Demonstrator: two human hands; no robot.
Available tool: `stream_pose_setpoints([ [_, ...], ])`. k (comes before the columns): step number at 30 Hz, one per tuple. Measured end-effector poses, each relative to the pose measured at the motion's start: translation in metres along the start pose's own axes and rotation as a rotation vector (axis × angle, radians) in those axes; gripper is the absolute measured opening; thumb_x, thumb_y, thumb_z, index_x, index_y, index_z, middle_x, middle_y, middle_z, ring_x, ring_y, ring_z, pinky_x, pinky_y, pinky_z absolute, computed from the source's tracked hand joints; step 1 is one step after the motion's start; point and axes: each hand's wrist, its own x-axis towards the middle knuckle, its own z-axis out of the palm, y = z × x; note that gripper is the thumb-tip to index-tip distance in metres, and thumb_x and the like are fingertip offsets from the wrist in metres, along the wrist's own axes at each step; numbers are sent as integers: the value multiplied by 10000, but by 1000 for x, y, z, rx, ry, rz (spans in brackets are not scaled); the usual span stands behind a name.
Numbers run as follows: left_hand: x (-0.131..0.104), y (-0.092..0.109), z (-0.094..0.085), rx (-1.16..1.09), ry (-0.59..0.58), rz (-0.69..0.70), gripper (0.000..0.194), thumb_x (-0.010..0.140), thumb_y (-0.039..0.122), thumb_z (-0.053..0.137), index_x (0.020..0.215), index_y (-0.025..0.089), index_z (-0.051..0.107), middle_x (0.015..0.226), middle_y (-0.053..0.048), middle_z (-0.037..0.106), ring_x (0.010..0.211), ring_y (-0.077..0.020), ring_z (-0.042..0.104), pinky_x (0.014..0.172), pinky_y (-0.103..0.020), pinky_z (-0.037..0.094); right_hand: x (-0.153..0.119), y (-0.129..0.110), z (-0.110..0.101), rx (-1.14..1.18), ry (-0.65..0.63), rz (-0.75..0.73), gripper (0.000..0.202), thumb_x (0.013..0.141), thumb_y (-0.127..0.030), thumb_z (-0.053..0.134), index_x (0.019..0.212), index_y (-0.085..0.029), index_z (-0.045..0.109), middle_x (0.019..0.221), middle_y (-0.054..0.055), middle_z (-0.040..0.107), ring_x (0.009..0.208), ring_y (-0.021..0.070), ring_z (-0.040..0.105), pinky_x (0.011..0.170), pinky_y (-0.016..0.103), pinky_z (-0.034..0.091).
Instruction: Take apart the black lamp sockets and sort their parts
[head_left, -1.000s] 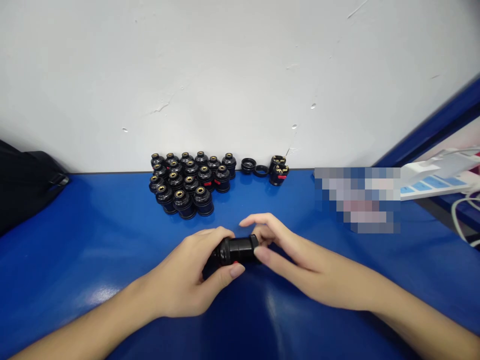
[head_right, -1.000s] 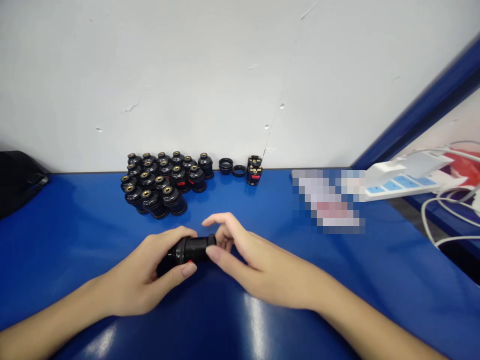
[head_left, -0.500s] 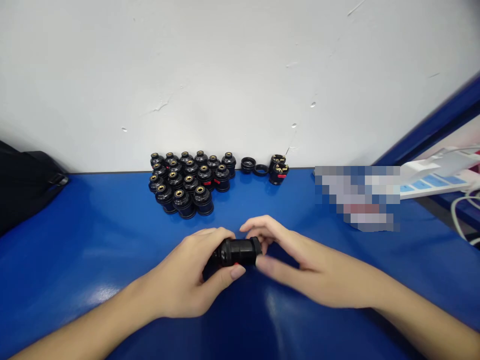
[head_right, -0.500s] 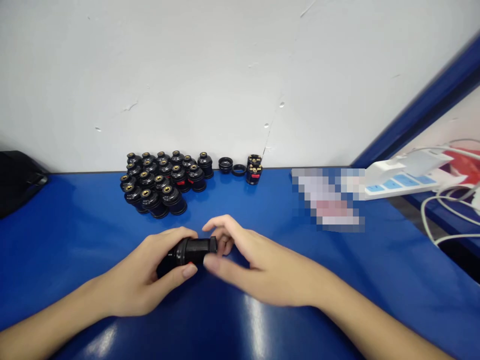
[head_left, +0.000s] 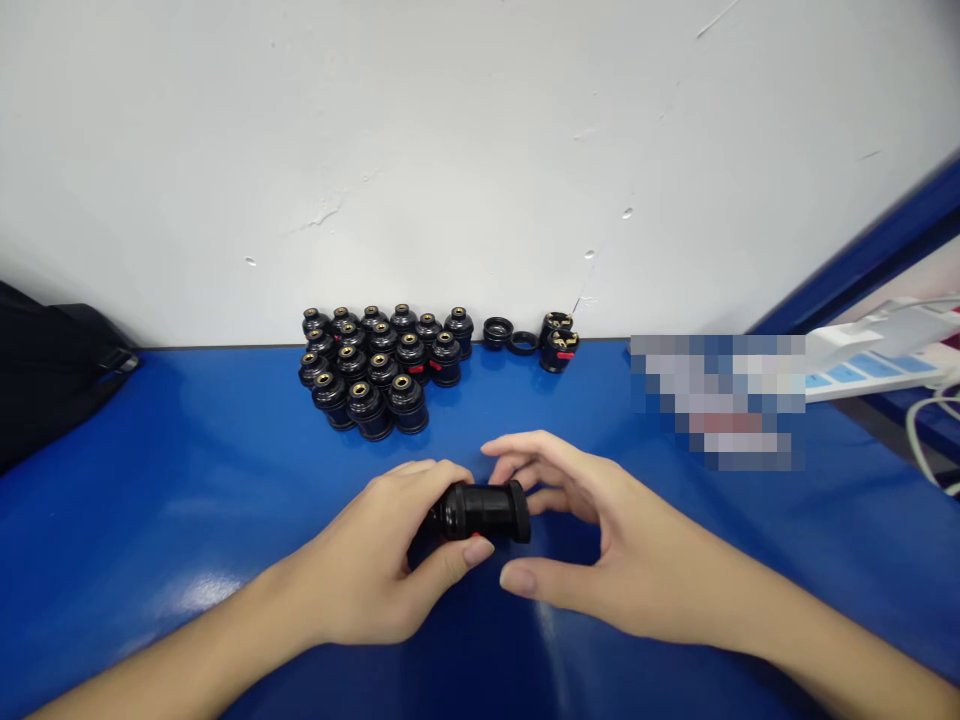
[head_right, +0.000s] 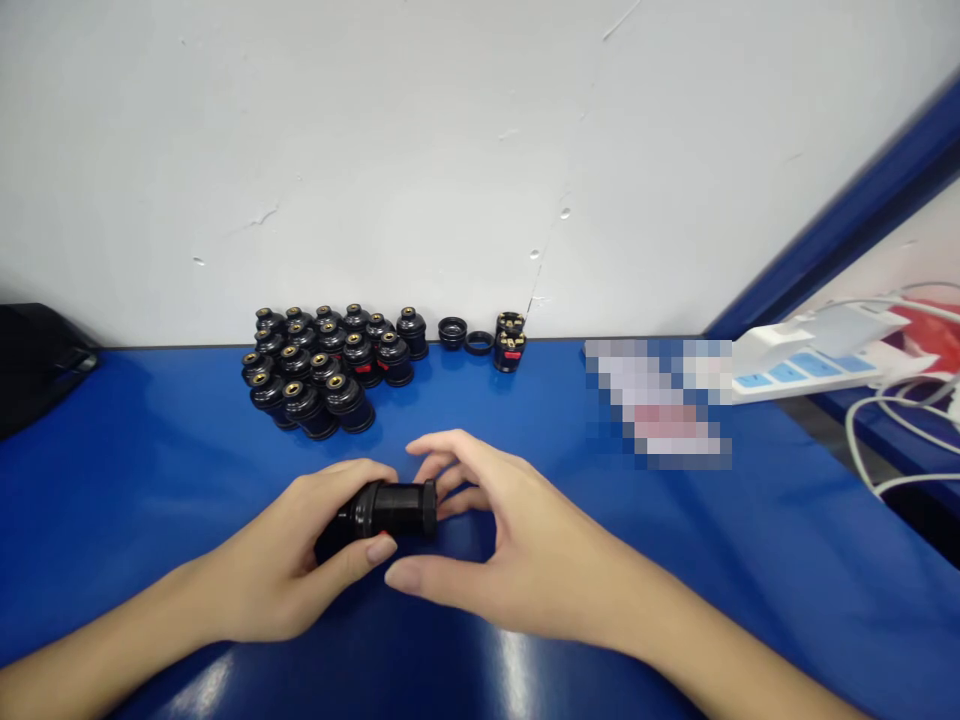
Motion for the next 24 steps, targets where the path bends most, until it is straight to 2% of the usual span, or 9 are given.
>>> stream_pose_setpoints([
  [3,-1,-1,0,-5,0,10,160,1064,332,603,1193,237,604,1002,0,688,844,-167,610,771,-304,480,4,-2,0,-20,12,111,348,1022,-535,676,1191,-231,683,1014,45,782,885,193,763,837,335,636],
  [5,0,-1,0,4,5,17,154,1066,320,603,1197,240,602,979,10,679,827,-160,601,763,-296,473,6,-2,-1,-33,-14,171,411,1067,-599,571,1083,-214,713,865,42,789,800,197,758,776,337,612],
  [7,0,-1,0,12,12,19,143,1063,313,606,1185,239,602,968,12,674,818,-159,597,756,-292,467,6,-2,-2,8,-45,206,444,1040,-634,602,1058,-204,710,809,42,786,786,207,760,763,342,606],
  [10,1,1,-1,2,9,-9,142,1064,326,597,1171,231,608,939,8,658,798,-161,588,729,-285,456,5,-1,-3,104,-30,167,376,982,-568,729,1085,-211,679,923,45,789,865,210,770,811,346,629],
  [13,3,2,-2,-29,-3,-49,147,1068,349,584,1132,218,598,902,7,640,784,-162,580,705,-280,445,3,-1,-1,104,32,37,259,937,-378,808,1091,-240,652,1078,32,758,986,201,764,934,361,639],
  [15,3,2,-2,-42,0,-45,144,1068,358,582,1083,215,584,907,6,640,785,-158,578,710,-279,447,2,0,0,66,58,-8,297,914,-290,815,1150,-262,638,1167,30,737,1091,205,746,1011,372,623],
  [17,3,1,-2,-45,5,-30,139,1068,355,586,1058,216,573,931,5,651,796,-155,582,726,-279,454,3,0,0,48,43,13,400,901,-315,832,1234,-270,616,1203,35,732,1114,211,739,1011,373,623],
  [21,1,-2,0,-5,14,2,127,1060,338,614,1105,223,587,957,4,666,809,-156,589,746,-283,464,4,0,-3,25,-66,151,324,1040,-534,654,1130,-224,632,873,14,754,798,183,751,771,326,623],
  [24,0,-2,1,5,27,23,125,1060,332,618,1126,227,605,975,1,679,828,-160,601,766,-287,473,4,0,-3,23,-104,163,332,1110,-540,529,1058,-223,611,772,-2,747,723,166,741,728,302,597],
])
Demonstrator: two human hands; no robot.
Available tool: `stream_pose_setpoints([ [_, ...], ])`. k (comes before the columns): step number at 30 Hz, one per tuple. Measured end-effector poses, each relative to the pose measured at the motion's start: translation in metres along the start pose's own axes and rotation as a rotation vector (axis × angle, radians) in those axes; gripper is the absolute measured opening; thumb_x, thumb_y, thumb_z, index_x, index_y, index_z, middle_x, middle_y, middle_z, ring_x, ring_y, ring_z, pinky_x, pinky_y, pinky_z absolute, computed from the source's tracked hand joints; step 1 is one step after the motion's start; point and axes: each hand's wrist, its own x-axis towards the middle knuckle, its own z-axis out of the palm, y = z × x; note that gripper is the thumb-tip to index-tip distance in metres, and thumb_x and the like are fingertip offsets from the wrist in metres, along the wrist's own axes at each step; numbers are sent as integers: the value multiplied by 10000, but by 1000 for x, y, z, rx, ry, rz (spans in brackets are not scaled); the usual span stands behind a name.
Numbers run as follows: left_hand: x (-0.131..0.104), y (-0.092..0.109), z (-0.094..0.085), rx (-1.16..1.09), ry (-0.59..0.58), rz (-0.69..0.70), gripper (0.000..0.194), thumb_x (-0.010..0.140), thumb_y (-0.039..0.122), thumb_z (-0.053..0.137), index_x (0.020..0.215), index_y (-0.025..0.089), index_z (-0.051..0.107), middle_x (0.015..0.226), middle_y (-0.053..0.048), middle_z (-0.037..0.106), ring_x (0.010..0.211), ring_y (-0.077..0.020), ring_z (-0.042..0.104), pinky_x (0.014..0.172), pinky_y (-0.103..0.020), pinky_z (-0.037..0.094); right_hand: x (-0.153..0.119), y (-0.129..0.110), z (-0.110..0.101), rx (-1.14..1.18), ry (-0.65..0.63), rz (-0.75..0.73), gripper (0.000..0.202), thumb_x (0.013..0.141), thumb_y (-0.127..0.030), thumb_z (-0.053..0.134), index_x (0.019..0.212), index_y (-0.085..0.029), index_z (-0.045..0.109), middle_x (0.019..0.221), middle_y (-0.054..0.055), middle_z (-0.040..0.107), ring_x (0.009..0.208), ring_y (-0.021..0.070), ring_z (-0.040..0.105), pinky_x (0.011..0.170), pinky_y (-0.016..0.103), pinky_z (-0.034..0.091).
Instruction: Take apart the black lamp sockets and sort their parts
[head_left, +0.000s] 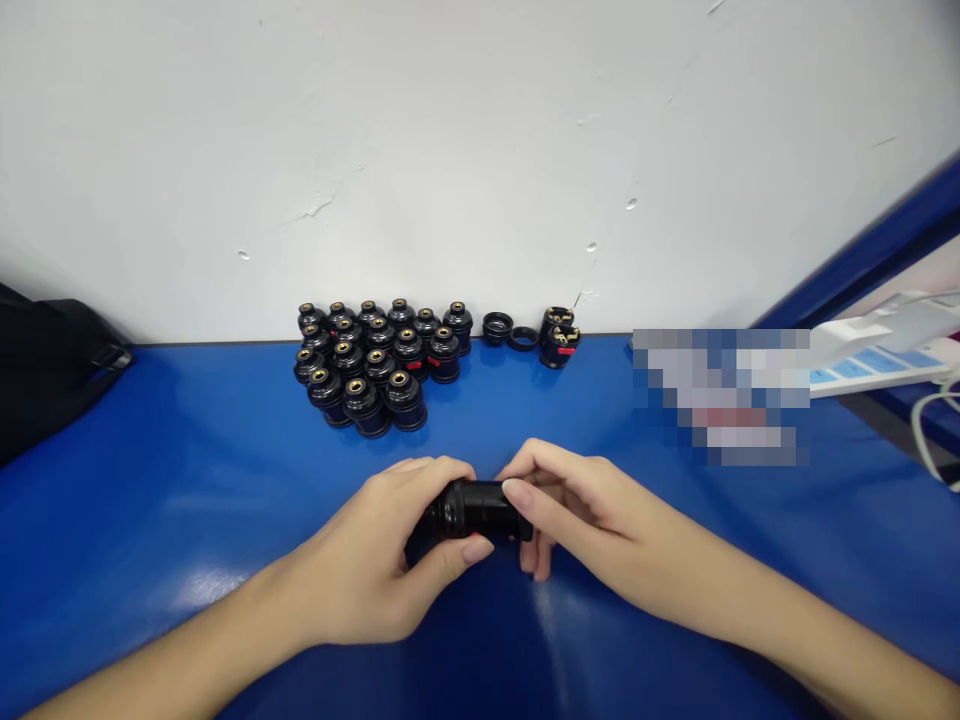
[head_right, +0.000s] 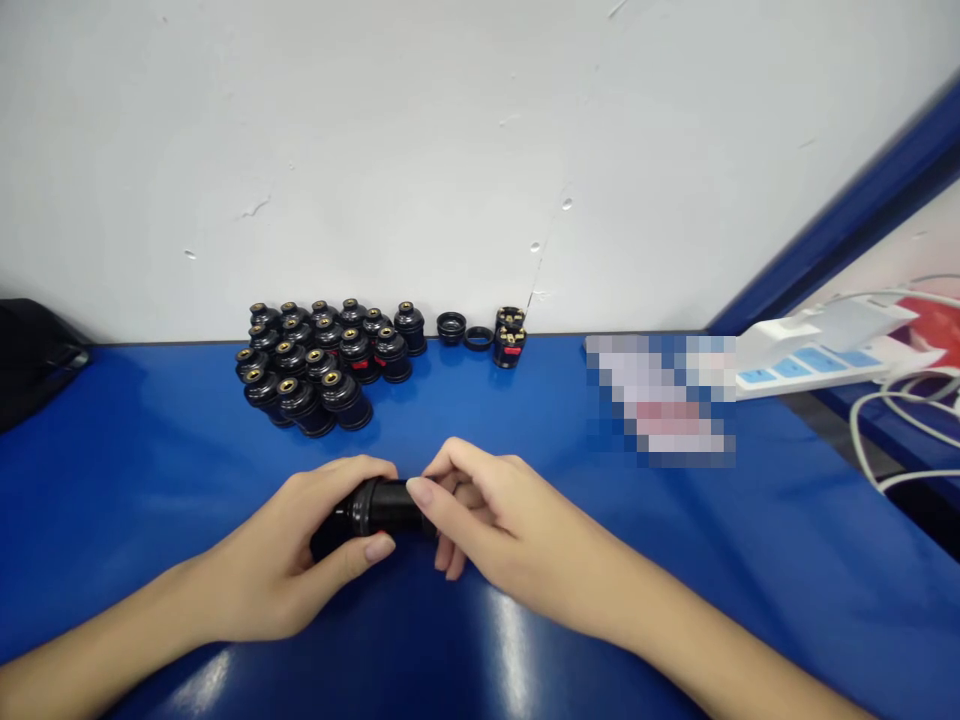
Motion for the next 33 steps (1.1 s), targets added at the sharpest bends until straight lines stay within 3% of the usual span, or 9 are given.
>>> stream_pose_setpoints([
  [5,3,3,-2,-58,-28,-63,176,1078,377,582,1108,209,624,864,23,612,747,-142,548,679,-268,432,-4,5,2,-76,106,-197,184,1043,-378,692,1173,-268,623,1115,33,711,1013,194,752,894,339,634],
  [8,3,4,-3,-73,-29,-84,168,1074,370,584,1061,204,608,859,25,610,743,-137,546,679,-264,430,-4,6,2,-121,130,-238,265,987,-307,760,1212,-284,624,1212,33,680,1119,204,727,991,357,616],
  [10,2,4,-3,-70,-23,-63,142,1069,349,591,1051,208,597,904,18,641,770,-138,565,707,-263,447,-3,4,2,-107,90,-175,318,982,-354,774,1242,-277,608,1186,28,717,1059,195,741,945,335,620],
  [16,1,2,-2,-52,-4,-34,168,1077,365,589,1038,205,621,883,24,633,764,-134,557,716,-261,444,1,2,1,-36,11,-53,332,1125,-524,503,1140,-223,643,776,-19,735,710,146,730,725,274,607],
  [20,3,4,-3,-99,-20,-100,213,1089,396,559,1061,196,626,825,37,570,712,-125,495,653,-254,399,-1,7,-1,-130,93,-238,221,1048,-358,697,1234,-248,652,1086,23,767,990,170,768,921,297,627],
  [23,3,4,-3,-127,-12,-101,200,1087,385,562,1026,199,603,831,39,575,713,-121,490,659,-251,396,-2,8,1,-179,151,-338,330,983,-252,766,1291,-272,650,1269,35,707,1171,182,722,1054,312,595],
  [26,3,3,-3,-120,-8,-75,166,1080,354,575,1013,204,597,862,34,609,730,-121,509,679,-249,406,-2,7,5,-68,112,-199,436,964,-389,800,1342,-265,621,1206,40,754,1098,200,757,975,320,631],
  [29,3,3,-2,-112,-14,-57,155,1081,357,582,1055,211,624,861,37,615,728,-120,511,676,-249,404,1,6,7,44,26,-66,309,1059,-498,644,1219,-234,669,927,21,798,884,189,787,834,311,646],
  [33,3,4,-3,-146,-21,-106,189,1089,386,563,1057,208,619,833,44,585,709,-116,491,652,-245,390,2,8,6,-15,97,-157,263,1025,-412,724,1231,-253,687,978,4,811,876,166,786,819,278,640],
])
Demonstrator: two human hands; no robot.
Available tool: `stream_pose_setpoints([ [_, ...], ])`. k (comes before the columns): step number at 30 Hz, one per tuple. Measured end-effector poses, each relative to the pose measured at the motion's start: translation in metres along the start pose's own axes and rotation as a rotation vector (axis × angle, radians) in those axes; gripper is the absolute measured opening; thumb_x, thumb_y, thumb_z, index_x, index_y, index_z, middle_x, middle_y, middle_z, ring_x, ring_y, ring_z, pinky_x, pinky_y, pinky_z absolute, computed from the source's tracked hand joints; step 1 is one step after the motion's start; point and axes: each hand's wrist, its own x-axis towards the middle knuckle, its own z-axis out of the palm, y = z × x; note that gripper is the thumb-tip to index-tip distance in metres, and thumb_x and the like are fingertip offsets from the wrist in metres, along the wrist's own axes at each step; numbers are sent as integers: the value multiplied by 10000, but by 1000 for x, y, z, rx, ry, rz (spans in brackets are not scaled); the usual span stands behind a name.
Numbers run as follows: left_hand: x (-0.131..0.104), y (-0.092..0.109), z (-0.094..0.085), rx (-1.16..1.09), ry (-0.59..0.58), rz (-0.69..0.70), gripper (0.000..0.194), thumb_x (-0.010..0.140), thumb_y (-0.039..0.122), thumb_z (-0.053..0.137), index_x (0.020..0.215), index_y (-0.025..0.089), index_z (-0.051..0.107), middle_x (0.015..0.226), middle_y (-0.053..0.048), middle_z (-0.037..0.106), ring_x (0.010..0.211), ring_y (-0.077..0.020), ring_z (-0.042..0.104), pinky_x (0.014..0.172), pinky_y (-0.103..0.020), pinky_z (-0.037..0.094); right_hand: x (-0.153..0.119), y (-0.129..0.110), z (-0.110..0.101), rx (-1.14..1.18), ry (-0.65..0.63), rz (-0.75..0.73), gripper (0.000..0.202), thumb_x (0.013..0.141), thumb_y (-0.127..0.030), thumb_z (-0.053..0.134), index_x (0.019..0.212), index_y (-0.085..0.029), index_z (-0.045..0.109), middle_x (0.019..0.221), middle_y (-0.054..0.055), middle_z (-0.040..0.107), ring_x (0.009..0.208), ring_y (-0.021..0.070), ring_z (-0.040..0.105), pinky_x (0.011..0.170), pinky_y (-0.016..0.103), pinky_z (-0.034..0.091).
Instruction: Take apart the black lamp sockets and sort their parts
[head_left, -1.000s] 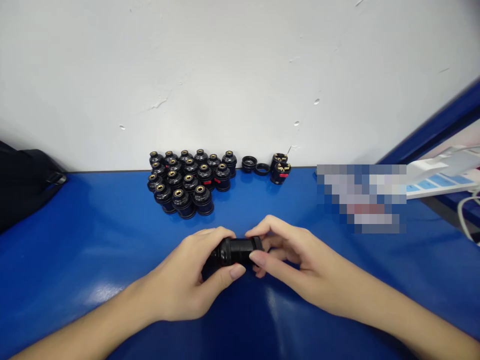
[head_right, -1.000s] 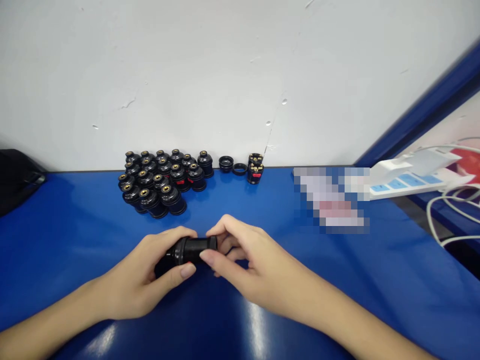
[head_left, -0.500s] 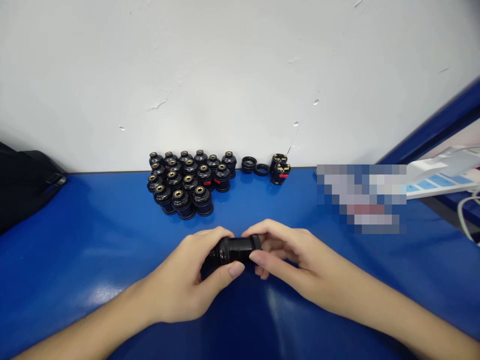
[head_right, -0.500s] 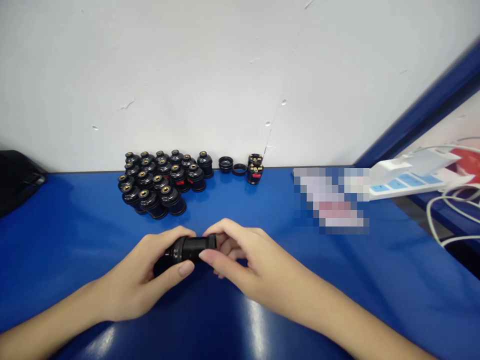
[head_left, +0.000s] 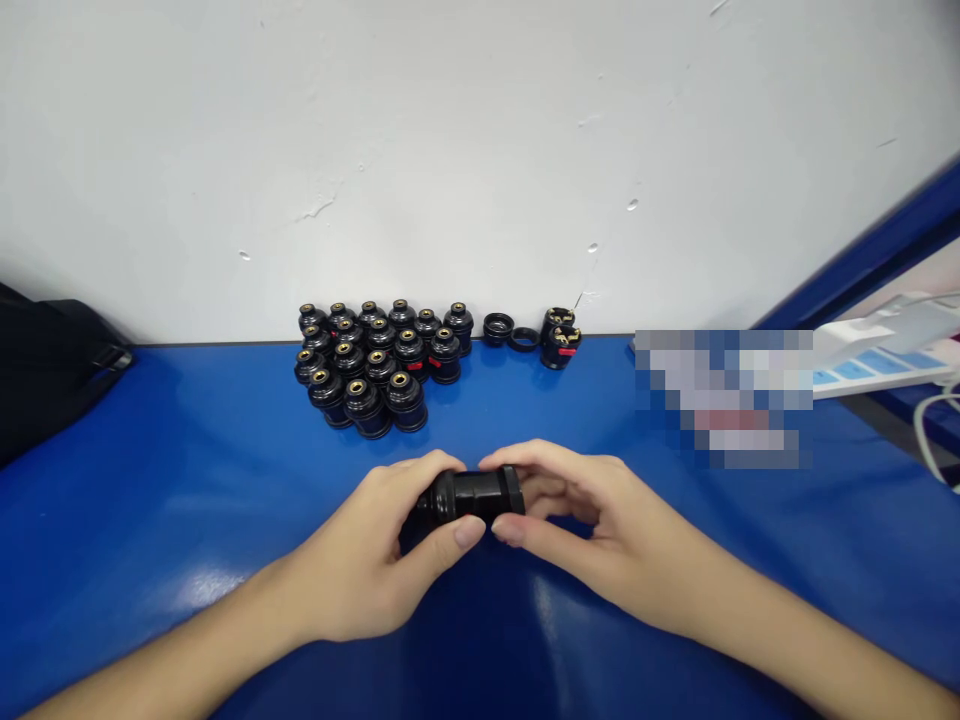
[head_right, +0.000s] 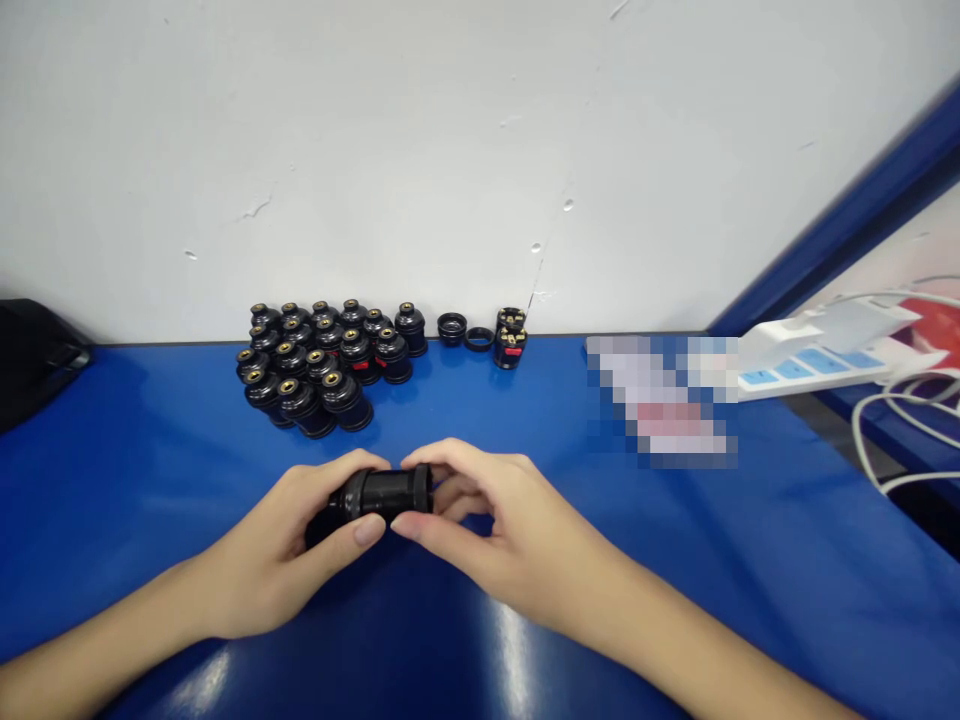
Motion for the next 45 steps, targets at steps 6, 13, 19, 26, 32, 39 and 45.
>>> stream_pose_setpoints([
  [6,0,-2,0,3,9,-6,202,1085,389,560,1008,205,594,825,47,568,708,-115,479,656,-245,390,-1,2,0,-6,48,-65,426,939,-353,834,1310,-271,642,1216,23,785,1053,179,788,967,301,643],
  [13,0,-2,0,29,-10,-21,212,1075,404,577,1045,199,625,831,41,575,720,-121,492,659,-252,391,-1,5,-2,-22,27,-60,194,1008,-358,751,1104,-242,627,975,0,726,855,152,749,809,292,646],
  [19,1,1,-1,15,-5,-17,227,1083,408,561,1011,201,619,843,34,601,726,-124,506,672,-256,405,-2,4,-2,-81,59,-126,503,910,-323,865,1322,-298,576,1243,22,681,1069,170,736,942,295,637],
  [26,-1,1,-1,58,0,17,185,1070,365,583,1063,196,659,840,29,612,726,-128,522,681,-259,415,-1,-1,-5,46,-71,153,312,1087,-531,588,1094,-226,653,793,0,765,751,159,762,737,279,614],
  [32,-1,3,-1,31,-2,-7,204,1070,371,569,992,190,623,840,20,609,731,-132,528,682,-262,420,-5,0,-3,-24,25,-84,370,939,-268,820,1262,-275,641,1243,31,716,1125,187,743,1006,321,624],
  [39,0,3,-1,40,-9,20,214,1069,380,576,1002,188,641,824,23,591,724,-133,520,678,-266,416,-3,1,-4,-114,-4,-59,207,1019,-371,743,1161,-239,673,965,6,756,835,159,749,788,279,630],
  [45,1,2,-1,20,-15,5,212,1087,389,548,1034,201,629,875,18,633,766,-137,554,716,-268,435,-3,2,-6,-261,77,-279,313,966,-250,798,1243,-273,654,1207,44,709,1075,186,725,952,305,605],
])
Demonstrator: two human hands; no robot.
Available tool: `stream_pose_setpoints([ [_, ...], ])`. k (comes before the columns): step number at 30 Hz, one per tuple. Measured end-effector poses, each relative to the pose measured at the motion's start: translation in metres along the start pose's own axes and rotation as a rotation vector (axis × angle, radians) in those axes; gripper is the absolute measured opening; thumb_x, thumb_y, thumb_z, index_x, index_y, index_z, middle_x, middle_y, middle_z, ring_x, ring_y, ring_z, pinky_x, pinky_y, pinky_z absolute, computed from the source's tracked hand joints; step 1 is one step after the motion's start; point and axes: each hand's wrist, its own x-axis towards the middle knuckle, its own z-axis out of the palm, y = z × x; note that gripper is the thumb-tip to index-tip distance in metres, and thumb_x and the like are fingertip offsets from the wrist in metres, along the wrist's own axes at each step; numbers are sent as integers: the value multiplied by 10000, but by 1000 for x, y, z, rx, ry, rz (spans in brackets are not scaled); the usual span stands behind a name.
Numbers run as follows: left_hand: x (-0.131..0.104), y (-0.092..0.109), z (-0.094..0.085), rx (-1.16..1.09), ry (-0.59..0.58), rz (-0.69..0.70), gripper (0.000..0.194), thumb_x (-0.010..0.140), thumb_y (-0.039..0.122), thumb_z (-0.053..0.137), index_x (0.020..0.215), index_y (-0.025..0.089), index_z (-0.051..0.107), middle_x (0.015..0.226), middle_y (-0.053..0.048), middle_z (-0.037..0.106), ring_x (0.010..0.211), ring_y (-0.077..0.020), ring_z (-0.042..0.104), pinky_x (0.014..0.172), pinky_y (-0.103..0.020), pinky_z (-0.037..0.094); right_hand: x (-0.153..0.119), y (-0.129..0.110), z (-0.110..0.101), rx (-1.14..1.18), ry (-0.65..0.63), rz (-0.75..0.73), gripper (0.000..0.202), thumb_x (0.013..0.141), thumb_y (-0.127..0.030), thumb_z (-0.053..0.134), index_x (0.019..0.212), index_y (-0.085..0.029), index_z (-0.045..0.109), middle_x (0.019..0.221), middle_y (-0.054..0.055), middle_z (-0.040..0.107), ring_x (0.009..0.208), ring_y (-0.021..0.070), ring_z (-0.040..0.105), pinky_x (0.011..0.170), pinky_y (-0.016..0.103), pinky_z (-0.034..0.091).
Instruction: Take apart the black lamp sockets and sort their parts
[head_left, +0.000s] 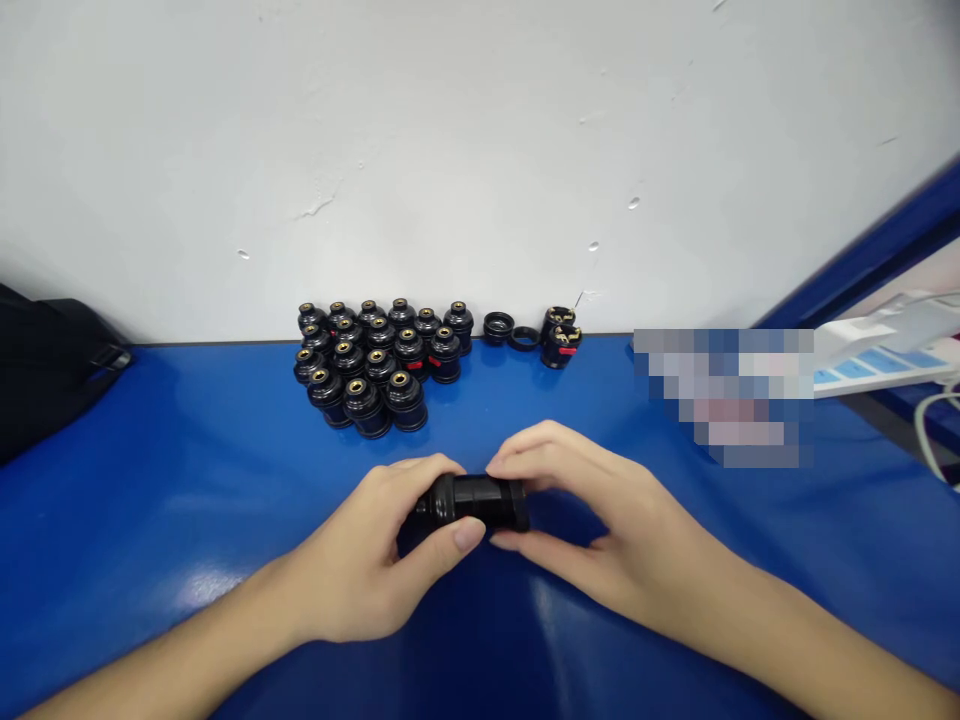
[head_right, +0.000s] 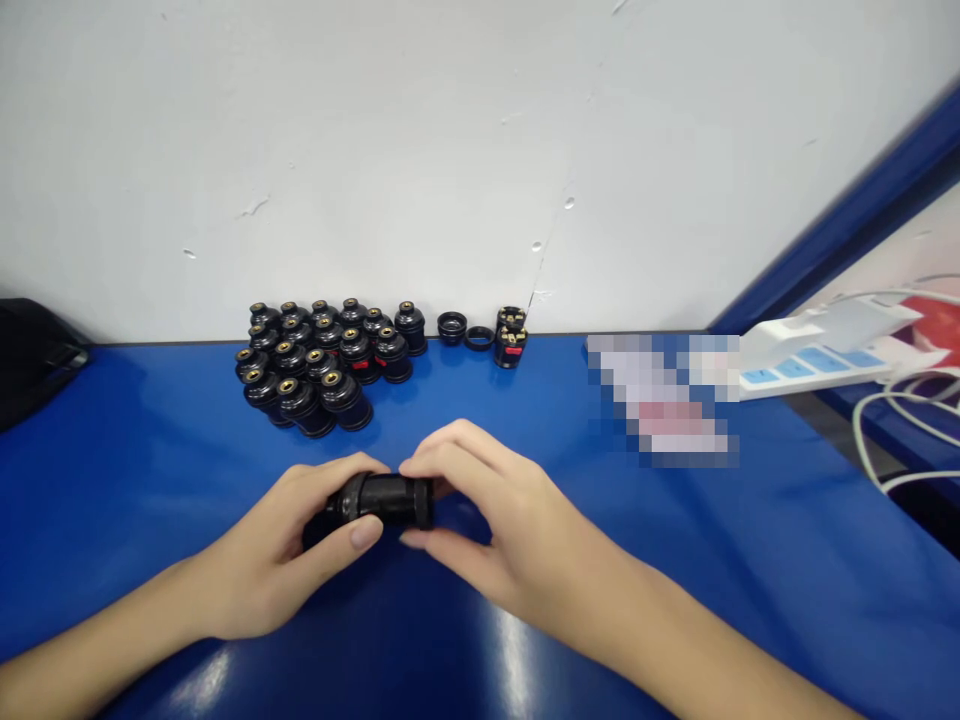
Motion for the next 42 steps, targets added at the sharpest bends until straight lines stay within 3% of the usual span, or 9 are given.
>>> stream_pose_setpoints([
  [3,-2,-1,1,36,5,12,220,1079,397,557,1018,197,626,855,17,632,744,-140,540,694,-272,428,3,-4,1,222,-97,298,479,961,-504,791,1323,-249,610,1047,42,775,943,200,772,852,320,641],
  [6,-3,-2,1,83,8,30,224,1073,400,572,1075,188,644,875,7,648,751,-148,552,703,-282,435,5,-5,1,351,-168,488,395,1044,-593,631,1154,-214,654,775,10,767,727,176,756,723,300,624],
  [13,-1,-1,1,36,0,-3,232,1077,402,557,1010,190,623,825,22,588,721,-136,523,668,-268,414,1,-5,0,222,-13,160,230,941,-238,807,1138,-255,690,1156,29,719,1054,178,736,978,314,619],
  [16,0,-2,2,28,-3,1,208,1078,386,557,1000,199,607,868,11,629,753,-143,551,700,-274,432,2,-10,2,373,-79,302,398,914,-312,844,1239,-266,620,1150,25,720,992,173,750,924,314,641],
  [21,-1,-3,4,56,4,11,203,1071,401,579,1029,203,589,915,-4,661,788,-158,582,735,-290,452,4,-11,9,469,-172,587,435,1051,-654,567,1036,-220,566,679,-59,611,526,108,611,508,222,520],
  [24,0,-2,4,70,13,10,180,1069,383,581,1051,204,595,889,5,642,780,-156,577,725,-286,448,2,-8,8,385,-206,525,422,1087,-641,500,1099,-225,571,624,-74,584,507,104,559,506,218,480],
  [30,0,-2,3,63,35,28,181,1076,374,560,1002,210,576,897,0,655,767,-155,574,708,-282,449,0,-9,3,240,-171,408,390,1050,-536,641,1327,-282,536,902,-10,672,745,152,655,662,263,551],
  [36,-3,-4,6,74,13,52,196,1078,397,571,1055,203,597,983,-29,695,850,-183,608,787,-323,468,2,-7,8,251,-175,403,500,1117,-609,460,1401,-233,627,744,-23,636,625,134,627,599,246,532],
  [42,-4,-3,4,25,27,66,166,1080,357,573,1120,203,621,941,-5,663,820,-164,585,762,-293,462,0,0,4,151,-83,235,430,1029,-408,716,1451,-328,701,1078,24,680,730,110,662,683,239,583],
])
